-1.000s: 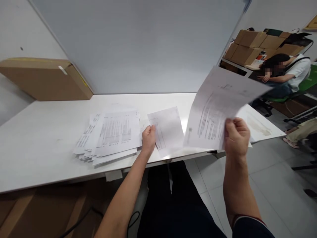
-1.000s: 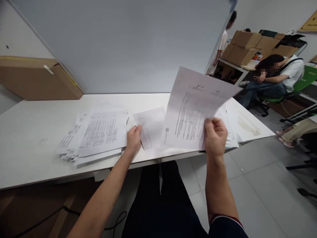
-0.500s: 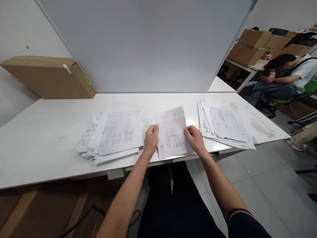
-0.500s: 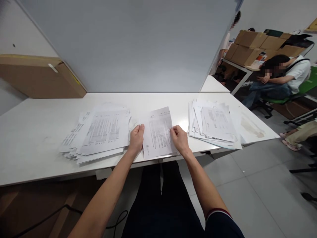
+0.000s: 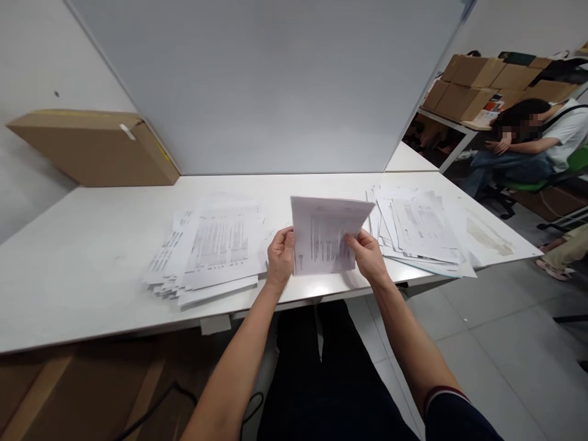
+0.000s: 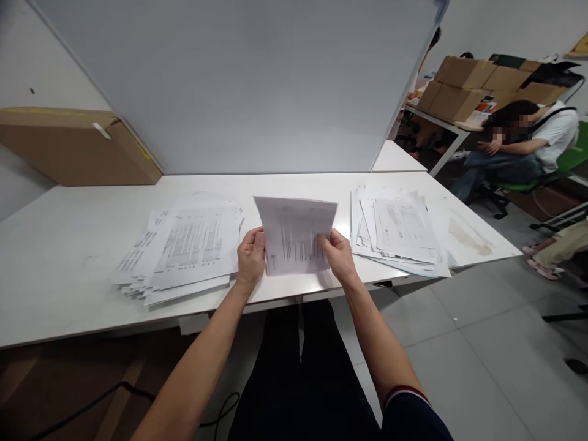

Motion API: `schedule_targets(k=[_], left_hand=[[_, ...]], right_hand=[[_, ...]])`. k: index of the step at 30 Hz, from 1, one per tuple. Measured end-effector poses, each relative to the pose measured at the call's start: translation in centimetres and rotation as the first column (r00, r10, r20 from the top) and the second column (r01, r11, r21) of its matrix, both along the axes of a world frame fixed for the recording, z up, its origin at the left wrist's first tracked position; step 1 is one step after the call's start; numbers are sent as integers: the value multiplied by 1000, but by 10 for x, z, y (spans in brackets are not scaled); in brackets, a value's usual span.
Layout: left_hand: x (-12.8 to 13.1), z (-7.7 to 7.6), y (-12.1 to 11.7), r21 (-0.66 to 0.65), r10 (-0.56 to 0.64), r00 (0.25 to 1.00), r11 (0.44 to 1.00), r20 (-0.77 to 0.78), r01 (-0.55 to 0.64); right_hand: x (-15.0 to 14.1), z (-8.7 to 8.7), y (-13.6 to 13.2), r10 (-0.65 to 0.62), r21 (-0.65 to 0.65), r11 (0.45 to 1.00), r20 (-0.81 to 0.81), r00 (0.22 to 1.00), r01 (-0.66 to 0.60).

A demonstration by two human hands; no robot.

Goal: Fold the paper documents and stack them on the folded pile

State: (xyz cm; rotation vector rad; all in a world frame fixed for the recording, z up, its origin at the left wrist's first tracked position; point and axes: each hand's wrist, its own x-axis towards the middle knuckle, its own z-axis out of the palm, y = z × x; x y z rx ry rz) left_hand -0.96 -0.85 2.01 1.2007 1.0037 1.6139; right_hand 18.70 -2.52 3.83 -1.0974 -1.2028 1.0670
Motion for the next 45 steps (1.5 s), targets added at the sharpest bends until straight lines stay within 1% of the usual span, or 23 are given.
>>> schedule_targets(k=[2,5,7,10,12,15,18,20,21,22,23,24,26,28,29,31,33,36,38,41,45], left_hand=[[0,2,-2,36,21,1000,999,-12,-21],[2,2,-3,65,30,999,997,-19,-29],[3,0,-3,67,18,999,998,-45,-15],[5,-4,-2,59,-23,991,998,-130,31],[5,-8,-1,63,-22,984,997,-179,34],[4,-10,0,65,-8,984,998,-176,20],[4,-9,-2,31,-10,991,999,-137,14],[5,-6,-2,24,-6,993,1000,-117,9],[5,-5,-3,33,-4,995,999,-99,7],[6,-4,-3,50,-4,997,999,-73,7],[6,-4,-2,72,-2,999,997,-42,5],[7,-4,-2,98,7,1000,995,-11,-6],[6,-5,0,138,50,998,989,27,-54],[5,-8,1,168,120,993,978,20,-121],[5,-9,0,185,148,989,972,0,-145],[3,-12,0,227,155,985,965,-81,-133],[2,-13,-1,248,102,975,967,-196,-51],[3,-16,-1,177,-39,942,979,-332,103],[4,-19,1,123,-105,919,979,-380,162],[6,-22,4,113,-116,898,977,-424,180],[6,-20,3,97,-133,886,976,-444,195]], right_hand=[[-2,2,1,-84,74,994,10,996,83],[-5,0,2,-132,110,986,34,991,128],[-6,-5,1,-118,109,987,20,993,115],[-8,-12,-1,-77,98,992,5,997,77],[-11,-14,-3,-63,99,993,12,998,62],[-16,-14,-3,-69,88,994,55,996,64],[-15,-8,-3,-76,86,994,89,993,68],[-9,4,-3,-98,107,991,146,984,82],[-5,14,-3,-122,128,987,208,971,97],[1,26,-5,-153,158,981,294,943,110],[7,40,-7,-185,195,974,399,898,114],[13,56,-9,-210,231,968,510,834,102],[21,87,-16,-218,262,964,718,661,33],[24,112,-23,-187,234,971,871,455,-50],[23,121,-25,-165,207,975,919,357,-84],[19,129,-28,-126,153,979,973,193,-135],[14,128,-28,-94,108,978,992,87,-176],[6,117,-26,-26,22,981,999,-19,-193],[4,110,-25,21,-30,984,998,-55,-176],[3,105,-25,35,-46,984,997,-67,-174],[3,107,-25,52,-65,983,996,-76,-174]])
